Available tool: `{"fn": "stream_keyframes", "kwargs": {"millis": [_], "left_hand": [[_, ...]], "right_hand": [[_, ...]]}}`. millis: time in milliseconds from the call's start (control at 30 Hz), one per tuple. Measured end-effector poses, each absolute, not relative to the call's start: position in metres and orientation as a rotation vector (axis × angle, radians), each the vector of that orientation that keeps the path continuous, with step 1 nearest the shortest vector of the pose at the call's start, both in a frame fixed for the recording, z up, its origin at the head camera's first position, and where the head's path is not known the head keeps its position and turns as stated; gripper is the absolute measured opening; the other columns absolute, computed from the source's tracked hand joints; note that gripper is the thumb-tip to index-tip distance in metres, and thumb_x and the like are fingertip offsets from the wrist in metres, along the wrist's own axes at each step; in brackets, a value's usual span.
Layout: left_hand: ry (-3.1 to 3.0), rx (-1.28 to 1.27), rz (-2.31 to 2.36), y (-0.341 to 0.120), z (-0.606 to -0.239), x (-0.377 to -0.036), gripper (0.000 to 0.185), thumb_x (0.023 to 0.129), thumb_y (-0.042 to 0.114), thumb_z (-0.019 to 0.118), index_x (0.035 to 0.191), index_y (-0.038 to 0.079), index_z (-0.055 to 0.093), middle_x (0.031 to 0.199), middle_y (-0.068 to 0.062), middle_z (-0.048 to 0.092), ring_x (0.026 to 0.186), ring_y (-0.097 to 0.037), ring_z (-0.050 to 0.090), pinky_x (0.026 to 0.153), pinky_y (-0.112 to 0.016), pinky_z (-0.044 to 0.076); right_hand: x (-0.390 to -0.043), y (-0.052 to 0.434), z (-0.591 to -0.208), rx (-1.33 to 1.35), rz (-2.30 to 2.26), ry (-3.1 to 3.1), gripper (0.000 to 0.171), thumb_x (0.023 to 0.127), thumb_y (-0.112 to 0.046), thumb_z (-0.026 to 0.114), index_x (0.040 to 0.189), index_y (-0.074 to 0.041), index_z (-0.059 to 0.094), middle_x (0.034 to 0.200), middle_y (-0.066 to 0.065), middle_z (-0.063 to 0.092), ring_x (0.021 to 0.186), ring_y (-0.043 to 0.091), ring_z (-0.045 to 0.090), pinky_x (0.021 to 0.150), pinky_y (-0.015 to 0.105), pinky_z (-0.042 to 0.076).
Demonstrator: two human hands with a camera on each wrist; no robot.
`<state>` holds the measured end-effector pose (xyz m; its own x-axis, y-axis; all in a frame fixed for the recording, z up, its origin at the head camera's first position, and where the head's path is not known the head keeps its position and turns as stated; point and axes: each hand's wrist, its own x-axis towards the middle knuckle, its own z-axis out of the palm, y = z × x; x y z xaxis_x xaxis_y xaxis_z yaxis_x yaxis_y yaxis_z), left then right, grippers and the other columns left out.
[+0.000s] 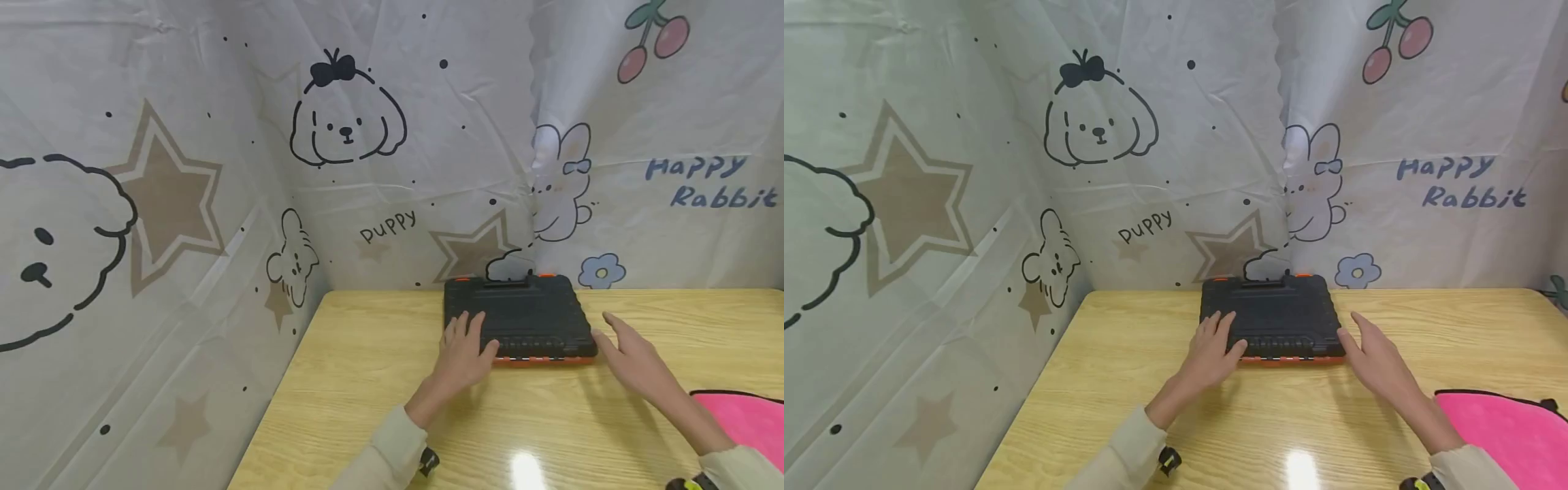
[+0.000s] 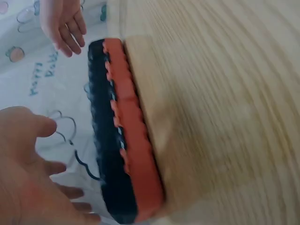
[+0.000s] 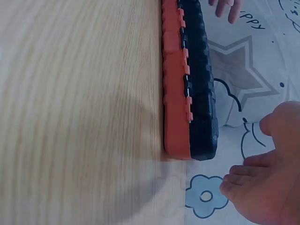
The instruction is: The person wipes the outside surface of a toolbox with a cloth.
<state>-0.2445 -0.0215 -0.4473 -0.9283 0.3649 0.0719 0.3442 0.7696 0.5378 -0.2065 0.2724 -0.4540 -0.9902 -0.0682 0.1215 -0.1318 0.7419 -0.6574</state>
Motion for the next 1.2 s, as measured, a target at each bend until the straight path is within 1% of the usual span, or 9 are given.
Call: {"fn": "stream_keyframes", "kwargs": {"millis": [167,267,367,533,633,733,900,1067,1200], "left_hand": [[2.982,0.426,1.02,-0.029,-0.456,-0.258,0.071,0.101,0.043,0.052,0.158,0.008,0.027,0.162,-0.02,0.018,0.147,-0.042,0.016,0.115,-0.059,0.023],[2.951,0.331,1.19,-0.031,-0.462,-0.266,0.074,0.1,0.039,0.055,0.158,0.005,0.024,0.162,-0.022,0.016,0.146,-0.044,0.018,0.113,-0.061,0.027],[2.859,0.258,1.419,-0.032,-0.468,-0.274,0.071,0.103,0.033,0.053,0.158,0.003,0.02,0.162,-0.02,0.017,0.146,-0.042,0.02,0.113,-0.059,0.028],[2.726,0.141,1.745,-0.029,-0.473,-0.282,0.062,0.106,0.025,0.048,0.158,0.002,0.022,0.16,-0.019,0.027,0.145,-0.037,0.028,0.116,-0.051,0.027],[2.694,0.08,1.784,-0.029,-0.477,-0.284,0.062,0.107,0.024,0.048,0.158,0.002,0.022,0.159,-0.019,0.028,0.144,-0.037,0.029,0.116,-0.05,0.026],[2.678,0.061,1.758,-0.028,-0.483,-0.287,0.065,0.106,0.024,0.049,0.158,0.0,0.018,0.16,-0.019,0.025,0.145,-0.037,0.026,0.117,-0.049,0.025],[2.662,0.055,1.731,-0.027,-0.493,-0.292,0.069,0.105,0.026,0.052,0.158,-0.001,0.016,0.16,-0.02,0.025,0.145,-0.037,0.027,0.116,-0.05,0.027],[2.608,-0.001,1.746,-0.03,-0.497,-0.296,0.07,0.105,0.031,0.052,0.158,0.0,0.019,0.159,-0.021,0.029,0.143,-0.039,0.029,0.116,-0.051,0.028],[2.551,-0.026,1.779,-0.033,-0.498,-0.297,0.071,0.105,0.033,0.052,0.159,0.002,0.018,0.159,-0.02,0.028,0.144,-0.039,0.027,0.116,-0.052,0.025]], "right_hand": [[-0.221,0.267,-0.457,0.177,1.077,-2.892,0.07,0.11,-0.036,0.032,0.147,0.022,0.018,0.144,0.048,0.025,0.129,0.064,0.026,0.1,0.074,0.029],[-0.229,0.264,-0.461,0.167,1.086,-2.905,0.073,0.11,-0.036,0.034,0.147,0.023,0.014,0.144,0.049,0.022,0.13,0.065,0.025,0.101,0.074,0.028],[-0.236,0.262,-0.467,0.146,1.101,-2.914,0.075,0.109,-0.037,0.034,0.147,0.023,0.009,0.145,0.05,0.018,0.131,0.065,0.022,0.102,0.074,0.026],[-0.243,0.261,-0.475,0.093,1.122,-2.939,0.081,0.108,-0.042,0.032,0.147,0.024,0.005,0.145,0.05,0.016,0.131,0.065,0.021,0.104,0.073,0.025],[-0.245,0.26,-0.48,0.07,1.147,-2.961,0.083,0.108,-0.045,0.031,0.146,0.024,0.005,0.144,0.05,0.017,0.13,0.065,0.022,0.104,0.072,0.027],[-0.246,0.259,-0.484,0.059,1.173,-2.961,0.082,0.108,-0.044,0.029,0.145,0.025,0.005,0.143,0.051,0.019,0.129,0.066,0.024,0.103,0.072,0.028],[-0.244,0.259,-0.487,0.045,1.211,-2.94,0.079,0.109,-0.041,0.028,0.146,0.025,0.004,0.143,0.051,0.02,0.129,0.066,0.024,0.103,0.072,0.029],[-0.248,0.259,-0.488,-0.013,1.305,-2.934,0.079,0.109,-0.04,0.029,0.147,0.023,0.001,0.146,0.049,0.015,0.132,0.065,0.019,0.106,0.071,0.025],[-0.254,0.259,-0.49,-0.025,1.434,-2.898,0.08,0.109,-0.041,0.031,0.149,0.019,-0.003,0.149,0.047,0.009,0.136,0.063,0.013,0.109,0.07,0.019]]}}
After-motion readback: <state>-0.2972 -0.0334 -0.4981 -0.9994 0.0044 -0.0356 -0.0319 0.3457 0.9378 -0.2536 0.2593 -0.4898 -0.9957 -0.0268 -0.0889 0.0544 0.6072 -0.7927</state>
